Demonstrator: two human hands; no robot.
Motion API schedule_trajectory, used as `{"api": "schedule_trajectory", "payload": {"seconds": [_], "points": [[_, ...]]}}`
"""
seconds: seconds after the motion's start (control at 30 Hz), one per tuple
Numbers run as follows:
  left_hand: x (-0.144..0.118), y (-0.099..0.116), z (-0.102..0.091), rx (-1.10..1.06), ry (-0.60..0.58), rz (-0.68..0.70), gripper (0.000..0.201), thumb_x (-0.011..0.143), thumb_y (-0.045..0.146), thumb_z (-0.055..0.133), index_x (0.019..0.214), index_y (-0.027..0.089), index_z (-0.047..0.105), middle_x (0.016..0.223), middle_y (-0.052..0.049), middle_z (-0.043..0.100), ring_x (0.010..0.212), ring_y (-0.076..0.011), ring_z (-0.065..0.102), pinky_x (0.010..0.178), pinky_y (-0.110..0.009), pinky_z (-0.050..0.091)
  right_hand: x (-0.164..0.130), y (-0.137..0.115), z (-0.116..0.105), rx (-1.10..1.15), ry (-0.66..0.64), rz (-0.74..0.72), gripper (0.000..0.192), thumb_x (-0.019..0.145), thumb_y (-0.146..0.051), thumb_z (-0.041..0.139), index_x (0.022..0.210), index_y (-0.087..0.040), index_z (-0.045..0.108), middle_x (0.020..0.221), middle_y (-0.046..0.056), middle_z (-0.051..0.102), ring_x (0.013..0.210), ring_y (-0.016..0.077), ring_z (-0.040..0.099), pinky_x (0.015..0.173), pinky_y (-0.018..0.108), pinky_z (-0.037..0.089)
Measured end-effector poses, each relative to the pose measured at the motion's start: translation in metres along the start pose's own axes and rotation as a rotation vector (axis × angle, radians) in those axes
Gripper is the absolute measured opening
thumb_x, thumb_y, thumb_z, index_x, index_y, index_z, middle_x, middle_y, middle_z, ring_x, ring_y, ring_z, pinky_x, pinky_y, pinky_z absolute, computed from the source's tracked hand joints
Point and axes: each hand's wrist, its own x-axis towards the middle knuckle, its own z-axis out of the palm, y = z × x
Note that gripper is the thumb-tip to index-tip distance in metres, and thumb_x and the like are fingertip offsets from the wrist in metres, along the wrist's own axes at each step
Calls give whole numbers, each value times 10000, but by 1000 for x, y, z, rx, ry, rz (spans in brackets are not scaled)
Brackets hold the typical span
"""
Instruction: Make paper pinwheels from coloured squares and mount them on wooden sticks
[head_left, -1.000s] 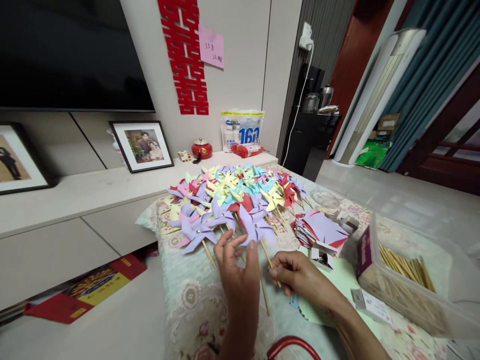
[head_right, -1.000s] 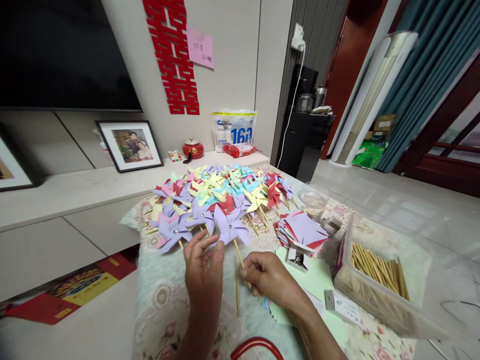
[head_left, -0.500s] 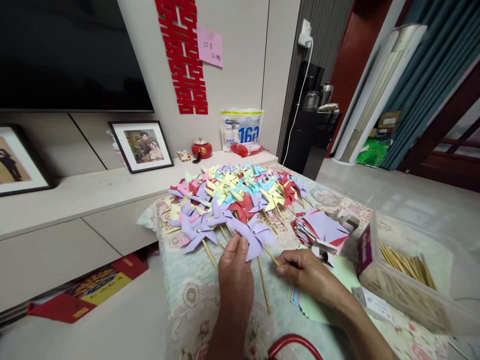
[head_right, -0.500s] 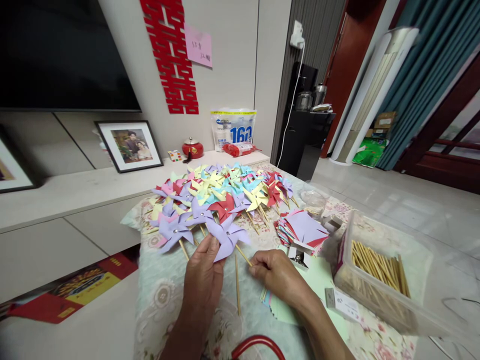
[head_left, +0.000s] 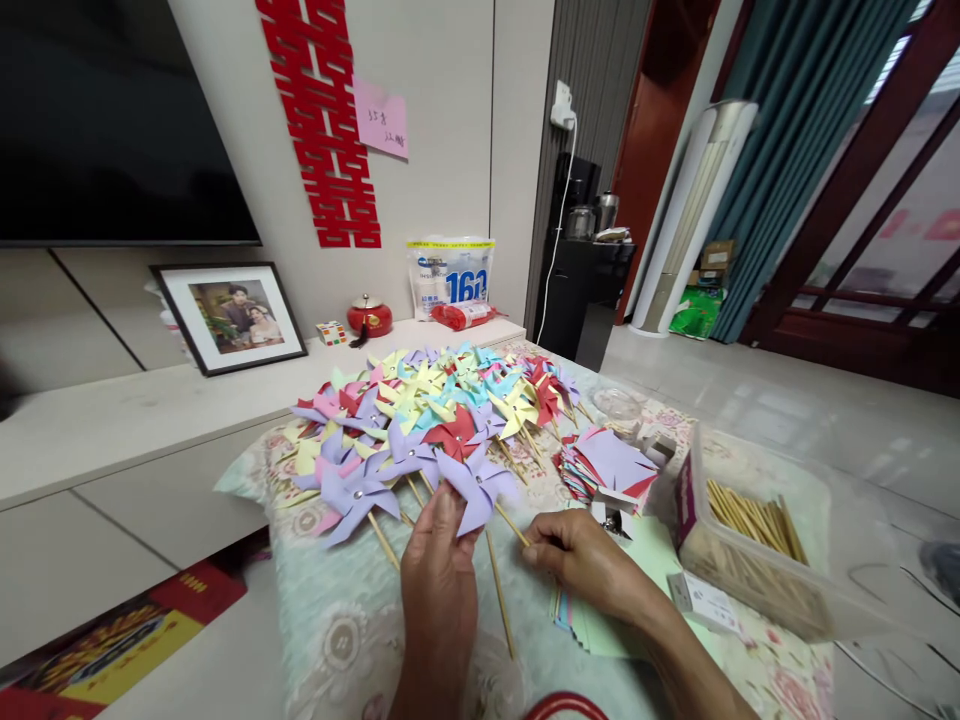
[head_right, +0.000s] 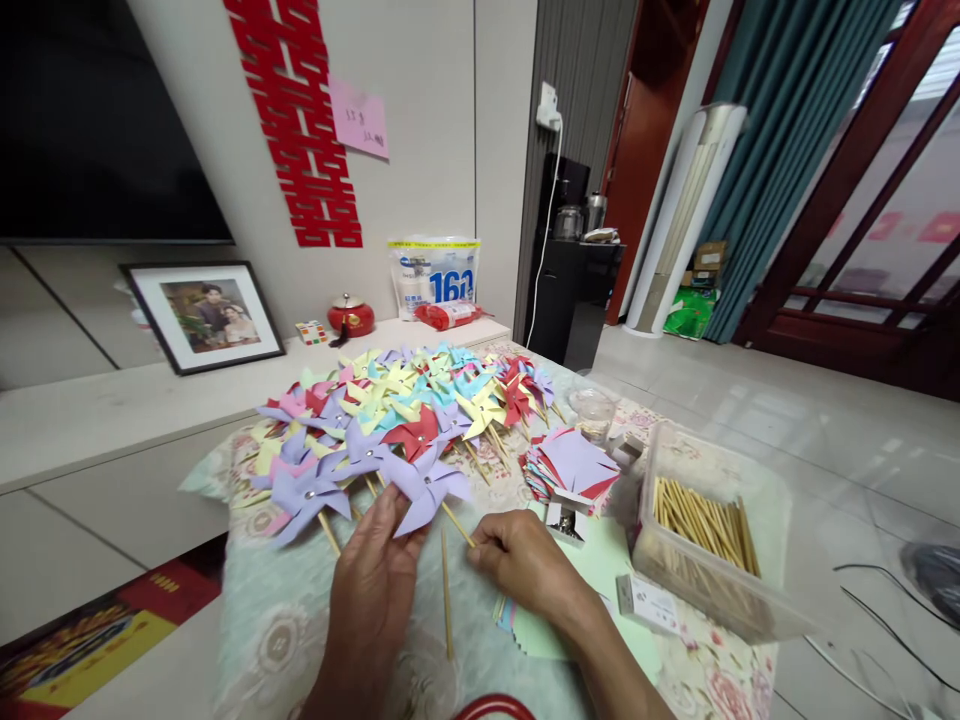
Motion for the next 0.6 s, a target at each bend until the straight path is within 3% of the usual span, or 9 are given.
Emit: {"api": "schedule_trajectory", "payload": {"seconds": [0.13,0.3,0.4,0.6], "points": [[0,-6,-5,155,23,86,360,800,466,695,1036,196,736,1210,-142,679,977,-237,687,666,-280,543,2,-5,1,46,98,-7,140,819,-237,583,692,-177,586,612,-31,503,582,116,445,546,225,314],[1,-17,-7,279,49,96,428,731,452,759,1040,158,723,1085,-118,706,782,-172,649,615,-267,494,16,-25,-8,35,201,-70,123,809,-227,586,693,-193,563,619,-33,536,565,118,509,544,224,361],[2,-21,-7,313,32,90,465,705,465,784,1045,154,720,1075,-109,705,787,-177,652,621,-272,487,36,-43,-26,9,262,-119,147,817,-222,584,674,-192,568,613,-30,570,562,118,554,562,227,408],[4,-26,-9,346,26,68,472,679,451,801,1030,145,723,1002,-109,702,779,-195,661,604,-272,478,95,-57,-88,-107,373,11,124,847,-178,586,730,-166,626,552,-22,596,517,116,569,535,228,445]]}}
